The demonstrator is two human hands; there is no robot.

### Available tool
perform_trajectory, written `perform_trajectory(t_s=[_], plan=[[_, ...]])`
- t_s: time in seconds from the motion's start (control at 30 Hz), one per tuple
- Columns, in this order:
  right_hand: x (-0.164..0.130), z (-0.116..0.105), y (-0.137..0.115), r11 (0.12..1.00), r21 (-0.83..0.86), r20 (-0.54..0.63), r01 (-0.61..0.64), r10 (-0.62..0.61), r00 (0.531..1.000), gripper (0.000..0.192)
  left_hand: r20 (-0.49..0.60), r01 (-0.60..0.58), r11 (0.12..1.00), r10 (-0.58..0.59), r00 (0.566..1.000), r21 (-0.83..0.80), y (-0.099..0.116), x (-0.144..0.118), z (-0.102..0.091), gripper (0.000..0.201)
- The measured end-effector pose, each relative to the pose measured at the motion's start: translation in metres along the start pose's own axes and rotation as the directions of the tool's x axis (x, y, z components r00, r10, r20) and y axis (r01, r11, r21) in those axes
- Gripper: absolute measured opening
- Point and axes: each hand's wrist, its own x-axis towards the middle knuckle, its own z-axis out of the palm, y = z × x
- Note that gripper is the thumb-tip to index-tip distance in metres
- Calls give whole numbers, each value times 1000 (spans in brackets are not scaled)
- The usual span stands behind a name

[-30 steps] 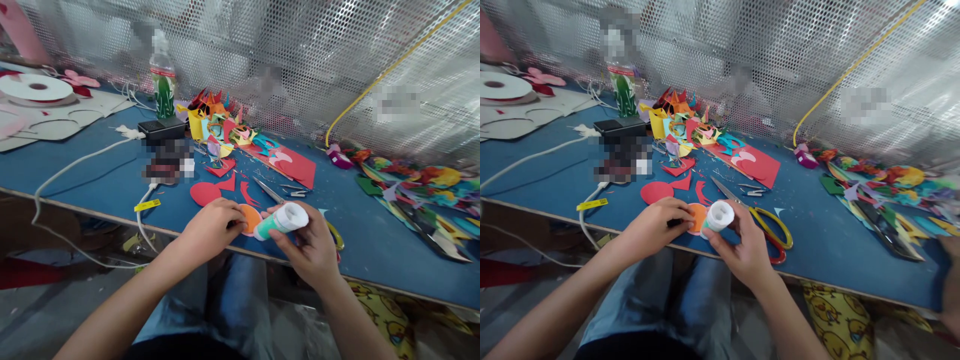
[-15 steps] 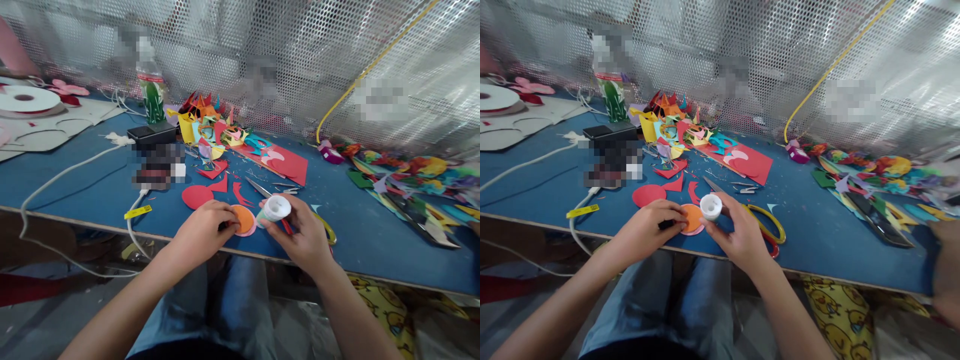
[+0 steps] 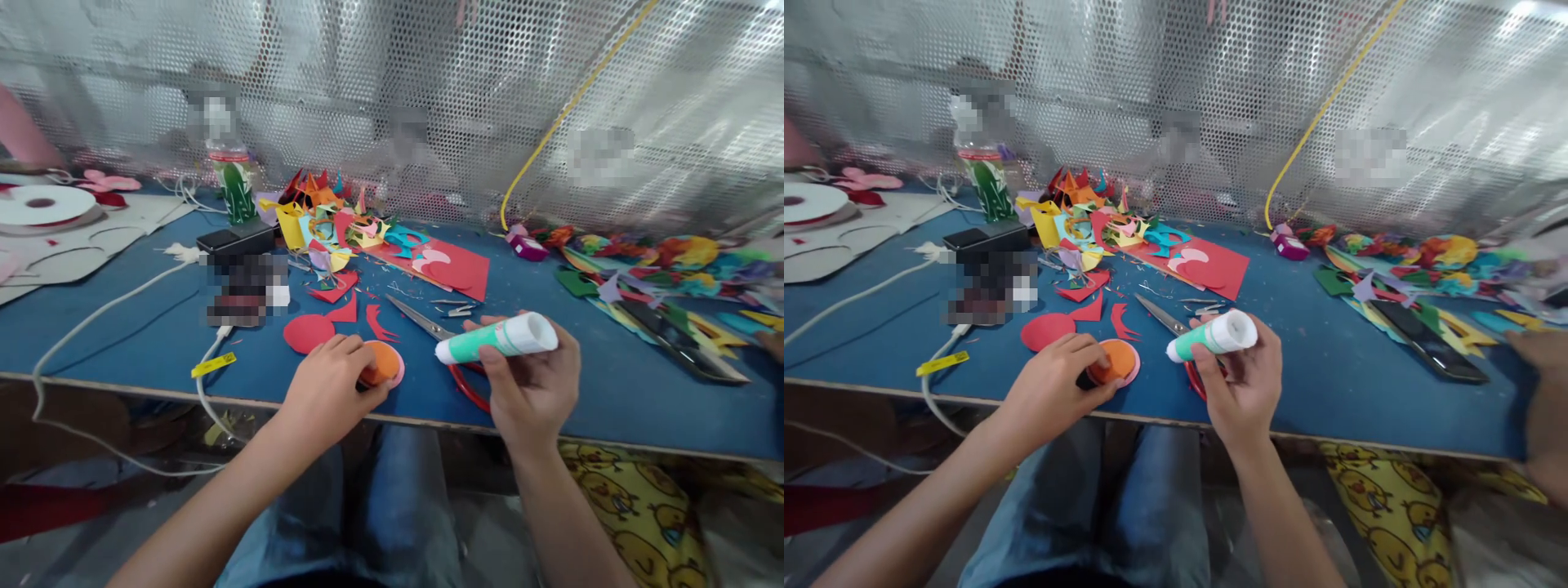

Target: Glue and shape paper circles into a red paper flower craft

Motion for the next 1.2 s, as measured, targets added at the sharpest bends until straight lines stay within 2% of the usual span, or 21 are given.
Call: perform_trajectory(t_s=[0.23, 0.4, 0.6, 0.77, 0.87, 0.93, 1.0, 1.07, 1.2], plan=[[3, -4, 6, 995, 42, 44, -91, 89, 995, 33, 13, 35, 996, -36, 999, 80, 5, 3, -1, 26], [4, -6, 10, 983, 99, 22, -154, 153, 988, 32, -23, 96, 958, -93, 995, 272, 20, 8, 1, 29], [4, -6, 10, 980, 96, 28, -173, 172, 985, 34, -72, 154, 927, -137, 988, 342, 38, 14, 3, 31], [4, -9, 12, 982, 64, 55, -178, 175, 983, 34, -35, 192, 918, -192, 981, 348, 31, 28, -3, 39], [4, -10, 11, 976, 67, 85, -209, 203, 976, 33, 48, 131, 966, -145, 988, 224, 13, 33, -12, 42], [4, -10, 10, 969, 100, 73, -224, 218, 973, 32, 143, -20, 1000, 20, 990, 1, -1, 32, -20, 31], [5, -9, 10, 963, 142, 41, -228, 225, 974, 32, 196, -135, 972, 174, 965, -194, -13, 28, -27, 22], [6, -8, 9, 956, 174, 14, -234, 235, 972, 32, 253, -147, 947, 223, 941, -285, -22, 24, -31, 20], [7, -7, 8, 949, 195, -13, -249, 256, 967, 32, 361, -77, 948, 192, 913, -309, -29, 22, -33, 33]])
